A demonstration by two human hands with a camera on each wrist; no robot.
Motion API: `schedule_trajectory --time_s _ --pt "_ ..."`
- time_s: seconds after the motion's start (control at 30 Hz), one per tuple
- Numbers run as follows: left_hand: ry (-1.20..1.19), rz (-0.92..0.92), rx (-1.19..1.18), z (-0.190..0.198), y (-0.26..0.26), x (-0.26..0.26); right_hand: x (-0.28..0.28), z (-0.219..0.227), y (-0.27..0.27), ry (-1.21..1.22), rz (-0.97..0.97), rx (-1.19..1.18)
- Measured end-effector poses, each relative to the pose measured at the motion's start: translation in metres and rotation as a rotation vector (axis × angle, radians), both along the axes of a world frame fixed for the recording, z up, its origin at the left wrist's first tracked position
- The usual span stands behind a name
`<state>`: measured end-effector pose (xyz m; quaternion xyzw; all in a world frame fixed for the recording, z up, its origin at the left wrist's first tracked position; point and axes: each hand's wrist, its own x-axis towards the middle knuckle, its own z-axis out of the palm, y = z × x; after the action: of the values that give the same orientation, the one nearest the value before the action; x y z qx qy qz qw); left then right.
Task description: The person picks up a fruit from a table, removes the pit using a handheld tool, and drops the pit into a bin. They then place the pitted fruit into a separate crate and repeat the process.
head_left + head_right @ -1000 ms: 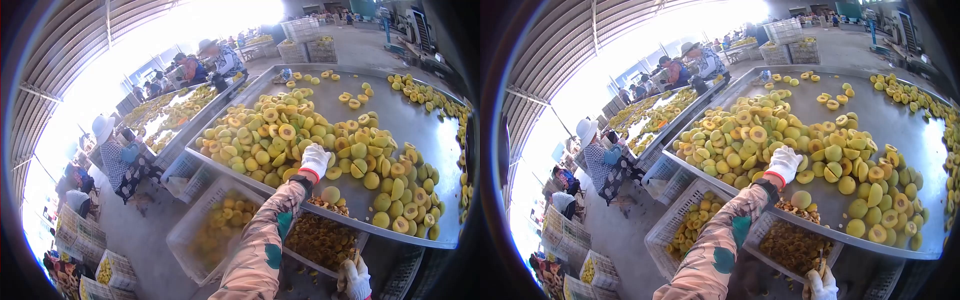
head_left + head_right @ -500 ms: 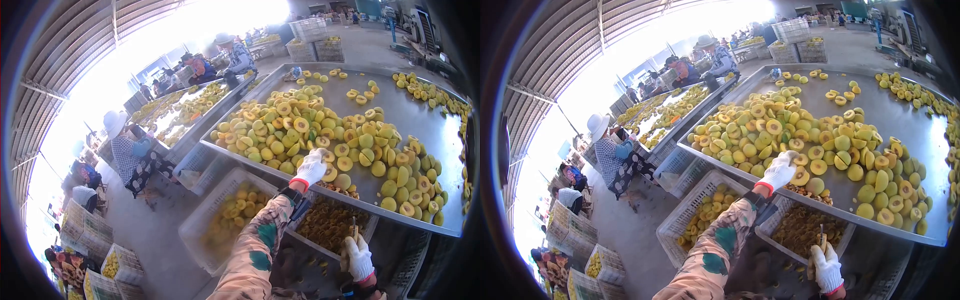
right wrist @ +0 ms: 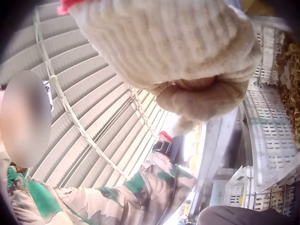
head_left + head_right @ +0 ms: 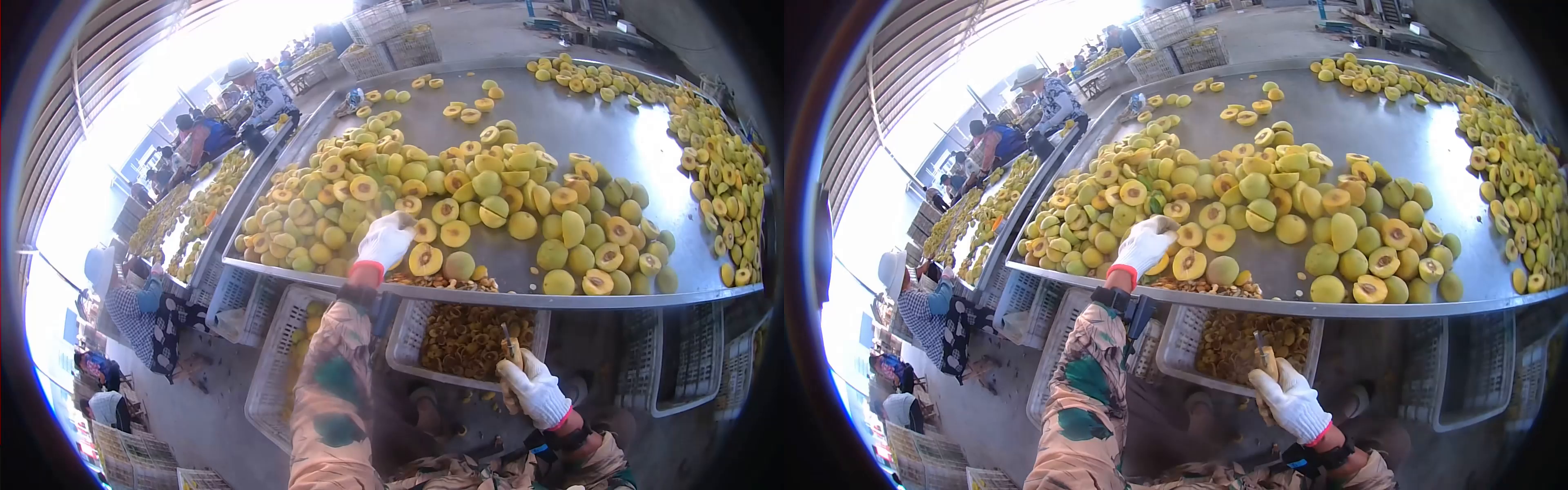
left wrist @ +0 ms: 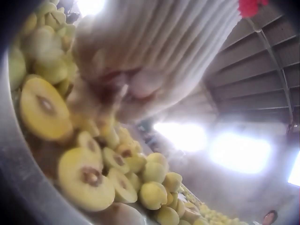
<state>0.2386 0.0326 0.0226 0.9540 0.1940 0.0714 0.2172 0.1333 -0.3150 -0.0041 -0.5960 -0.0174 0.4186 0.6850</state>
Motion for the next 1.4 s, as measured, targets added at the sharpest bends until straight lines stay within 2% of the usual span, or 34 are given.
schedule_trajectory --time_s 0.03,0.07,0.17,0.2,0.27,0.33,0.4,0.53,0.6,0.7,0.77,0.83,0.9,0.93,0.97,1.0,1.03,1.07,1.17,1.2,1.33,1.4 --pt "0.060 -0.028 0.134 0.002 -0.003 0.004 0.002 0.001 0.000 0.006 0.003 -0.001" --pt "0.200 0.006 0.076 0.005 -0.006 0.010 0.004 0.001 0.000 0.012 0.006 -0.004" --pt "0.399 -0.033 0.027 0.023 -0.028 0.003 0.007 0.006 -0.003 0.009 -0.022 -0.027" --pt "0.368 -0.078 0.155 0.011 -0.026 0.003 0.008 0.008 0.001 0.001 -0.015 -0.024" --pt "0.390 -0.060 0.203 -0.012 -0.027 0.004 0.004 0.003 0.004 -0.028 -0.044 -0.044" --pt "0.414 -0.069 0.190 -0.012 -0.032 0.002 0.000 0.004 0.008 -0.050 -0.053 -0.044" --pt "0.223 -0.081 0.171 -0.021 -0.033 -0.005 -0.002 -0.004 0.012 -0.067 -0.059 -0.015" --pt "0.092 -0.076 -0.039 -0.018 -0.050 -0.022 -0.009 -0.009 0.016 -0.174 -0.065 -0.034" --pt "-0.022 -0.074 -0.056 -0.023 -0.054 -0.028 -0.012 -0.011 0.020 -0.191 -0.098 -0.028" --pt "-0.183 -0.039 -0.046 -0.008 -0.070 -0.051 -0.013 -0.011 0.024 -0.185 -0.173 0.028" --pt "-0.299 -0.061 -0.383 0.005 -0.089 -0.074 -0.015 -0.009 0.026 -0.231 -0.227 0.109" --pt "-0.264 -0.217 -0.997 -0.005 -0.101 -0.091 -0.010 -0.011 0.026 -0.237 -0.222 0.155" --pt "-0.363 -0.240 -1.341 -0.026 -0.126 -0.114 -0.010 -0.009 0.028 -0.202 -0.272 0.163" --pt "-0.340 -0.236 -1.366 -0.030 -0.136 -0.127 -0.011 -0.007 0.024 -0.222 -0.226 0.166" --pt "-0.314 -0.233 -1.395 -0.037 -0.146 -0.140 -0.009 -0.014 0.026 -0.271 -0.258 0.200" --pt "-0.347 -0.245 -1.437 -0.064 -0.152 -0.142 -0.007 -0.027 0.031 -0.318 -0.292 0.232" --pt "-0.304 -0.229 -1.438 -0.050 -0.161 -0.161 -0.010 -0.033 0.034 -0.363 -0.330 0.262" --pt "-0.306 -0.186 -1.435 -0.059 -0.165 -0.167 -0.013 -0.035 0.032 -0.425 -0.268 0.246" --pt "-0.294 -0.104 -1.507 -0.074 -0.178 -0.185 -0.021 -0.040 0.026 -0.434 -0.160 0.181" --pt "-0.296 -0.084 -1.537 -0.076 -0.180 -0.186 -0.018 -0.058 0.027 -0.369 -0.201 0.248" --pt "-0.258 -0.071 -1.612 -0.102 -0.181 -0.183 -0.012 -0.074 0.020 -0.375 -0.154 0.205" --pt "-0.319 0.028 -1.806 -0.111 -0.182 -0.179 -0.014 -0.076 0.023 -0.348 -0.185 0.229"
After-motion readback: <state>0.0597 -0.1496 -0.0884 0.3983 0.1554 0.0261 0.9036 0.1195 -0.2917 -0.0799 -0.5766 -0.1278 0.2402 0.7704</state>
